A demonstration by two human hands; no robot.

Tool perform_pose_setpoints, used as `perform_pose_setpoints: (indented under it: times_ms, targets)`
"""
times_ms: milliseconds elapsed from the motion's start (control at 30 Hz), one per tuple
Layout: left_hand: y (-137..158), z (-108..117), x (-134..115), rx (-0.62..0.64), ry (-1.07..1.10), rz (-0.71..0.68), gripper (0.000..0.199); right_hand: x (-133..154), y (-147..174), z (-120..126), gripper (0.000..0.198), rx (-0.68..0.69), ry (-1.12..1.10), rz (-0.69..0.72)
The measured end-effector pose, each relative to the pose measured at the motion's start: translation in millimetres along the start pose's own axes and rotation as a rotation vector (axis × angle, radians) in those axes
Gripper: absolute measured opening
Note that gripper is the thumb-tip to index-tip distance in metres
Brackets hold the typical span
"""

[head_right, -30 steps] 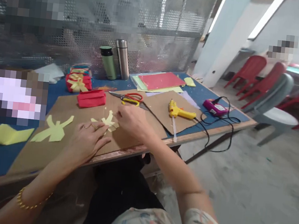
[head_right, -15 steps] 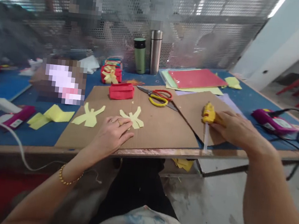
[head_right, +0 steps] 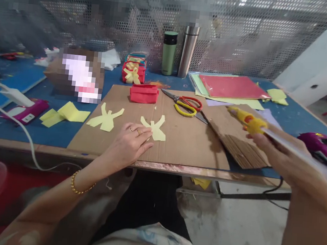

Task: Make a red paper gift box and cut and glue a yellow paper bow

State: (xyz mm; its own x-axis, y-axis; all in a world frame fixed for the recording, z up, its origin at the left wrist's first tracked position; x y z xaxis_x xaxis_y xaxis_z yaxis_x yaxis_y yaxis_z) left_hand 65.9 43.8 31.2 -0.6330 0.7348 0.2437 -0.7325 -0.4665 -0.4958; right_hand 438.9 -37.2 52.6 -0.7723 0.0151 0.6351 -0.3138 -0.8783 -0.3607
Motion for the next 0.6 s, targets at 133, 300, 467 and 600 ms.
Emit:
perform_pose_setpoints:
  times_ms: [133,300,467,600]
  targets:
    - [1.7,0.0,-1.1,0.022,0.013,0.007,0.018,45.7,-1.6,-24.6,0.053,0.137,-0.525,-0.093]
    - [3.9,3.4,-1.6,0.06,0.036,0.05,0.021,89.6,-8.1,-61.8,0.067,0.375,-0.469,-0.055]
    - [3.3,5.5,-2.0,0.111,0.049,0.092,0.022,100.7,-12.0,-85.4,0.064,0.545,-0.4,0.067]
    - [2.2,7.5,-1.7,0.122,0.065,0.119,0.02,101.6,-17.9,-96.8,0.064,0.556,-0.393,0.096]
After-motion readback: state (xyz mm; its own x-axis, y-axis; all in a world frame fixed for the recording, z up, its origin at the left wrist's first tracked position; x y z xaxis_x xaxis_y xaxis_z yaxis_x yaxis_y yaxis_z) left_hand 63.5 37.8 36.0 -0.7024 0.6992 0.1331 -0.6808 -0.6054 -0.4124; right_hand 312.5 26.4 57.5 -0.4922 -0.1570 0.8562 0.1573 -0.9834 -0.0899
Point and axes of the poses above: each hand's wrist, its own y-axis away from the middle knuckle, its own z-axis out of the back of the hand, x = y × z, the point moved 4 cm from there along -y, towards the middle knuckle, and after that the axes turned 15 degrees about -y, right-handed, at the moved point
